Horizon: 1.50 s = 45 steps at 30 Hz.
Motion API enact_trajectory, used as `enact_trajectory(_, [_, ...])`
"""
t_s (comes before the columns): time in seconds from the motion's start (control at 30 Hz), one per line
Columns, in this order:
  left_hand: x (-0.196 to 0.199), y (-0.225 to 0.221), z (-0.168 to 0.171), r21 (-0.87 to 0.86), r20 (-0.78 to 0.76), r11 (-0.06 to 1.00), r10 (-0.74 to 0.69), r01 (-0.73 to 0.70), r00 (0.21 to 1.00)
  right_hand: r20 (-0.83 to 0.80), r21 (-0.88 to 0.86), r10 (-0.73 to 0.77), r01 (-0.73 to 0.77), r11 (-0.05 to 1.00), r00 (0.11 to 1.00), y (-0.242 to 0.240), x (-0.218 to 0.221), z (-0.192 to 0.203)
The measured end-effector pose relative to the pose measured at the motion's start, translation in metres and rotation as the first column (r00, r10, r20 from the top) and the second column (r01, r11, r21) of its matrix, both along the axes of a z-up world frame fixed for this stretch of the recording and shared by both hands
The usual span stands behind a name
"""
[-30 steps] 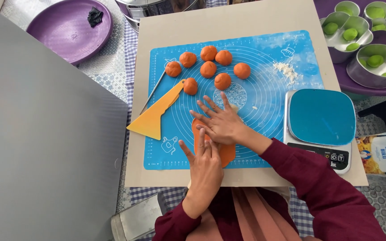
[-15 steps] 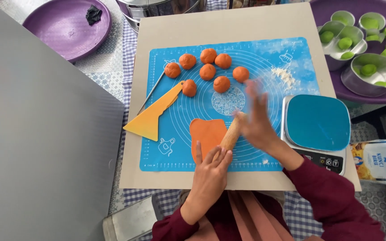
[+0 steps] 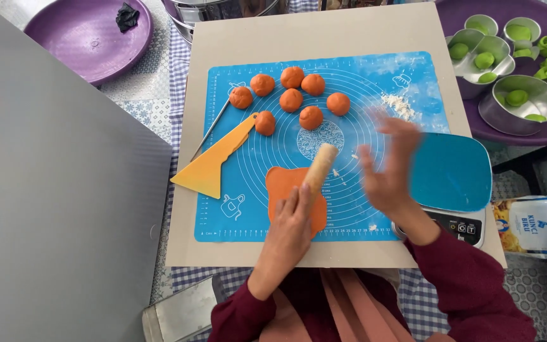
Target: Rolling orange dough into small balls, flattening a piece with a rolling pin, and using a small tool to cut and shape it on a silicone mat.
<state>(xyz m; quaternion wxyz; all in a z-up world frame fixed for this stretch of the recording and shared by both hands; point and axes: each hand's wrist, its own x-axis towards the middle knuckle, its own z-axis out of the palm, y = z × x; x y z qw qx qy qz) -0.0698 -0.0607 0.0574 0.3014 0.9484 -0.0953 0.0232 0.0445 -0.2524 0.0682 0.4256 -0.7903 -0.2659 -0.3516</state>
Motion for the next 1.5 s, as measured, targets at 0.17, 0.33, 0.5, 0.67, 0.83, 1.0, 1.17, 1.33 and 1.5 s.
enact_trajectory(0.17, [0.017,0.012,-0.033,0.163,0.105,0.987,-0.009,-0.009,0.994,-0.003,-0.393,0.081,-0.076,0.917,0.997,0.068,0.045,-0.048])
enact_trajectory(0.33, [0.033,0.013,-0.051,0.188,0.079,0.980,0.058,-0.072,0.995,0.046,-0.485,0.117,-0.080,0.871,0.992,0.123,0.070,-0.078])
enact_trajectory(0.5, [0.030,0.005,-0.045,0.183,-0.108,0.977,0.128,-0.107,0.986,-0.082,-0.661,0.116,-0.141,0.737,0.990,0.128,0.064,-0.082])
enact_trajectory(0.67, [0.022,-0.015,-0.036,0.232,-0.072,0.966,0.131,-0.111,0.989,-0.216,-0.663,0.115,-0.232,0.712,0.970,0.114,0.053,-0.070])
enact_trajectory(0.83, [0.010,-0.034,-0.044,0.319,-0.068,0.945,0.099,-0.072,0.993,-0.323,-0.705,0.086,-0.300,0.642,0.943,0.091,0.046,-0.067])
enact_trajectory(1.0, [-0.013,-0.069,-0.080,0.549,0.215,0.827,-0.006,-0.116,0.977,-0.413,-0.723,0.051,-0.361,0.589,0.909,0.048,0.028,-0.056])
enact_trajectory(1.17, [-0.032,-0.088,-0.057,0.609,0.383,0.770,-0.075,-0.190,0.921,-0.388,-0.711,0.024,-0.316,0.628,0.921,0.007,0.004,-0.060])
enact_trajectory(1.33, [-0.028,-0.077,-0.042,0.389,0.456,0.909,-0.050,-0.148,0.889,-0.402,-0.624,0.041,-0.307,0.719,0.915,-0.011,-0.008,-0.058])
enact_trajectory(1.5, [-0.013,-0.053,-0.052,0.210,0.358,0.977,-0.041,-0.038,0.933,-0.481,-0.503,0.107,-0.374,0.779,0.870,0.000,-0.009,-0.044])
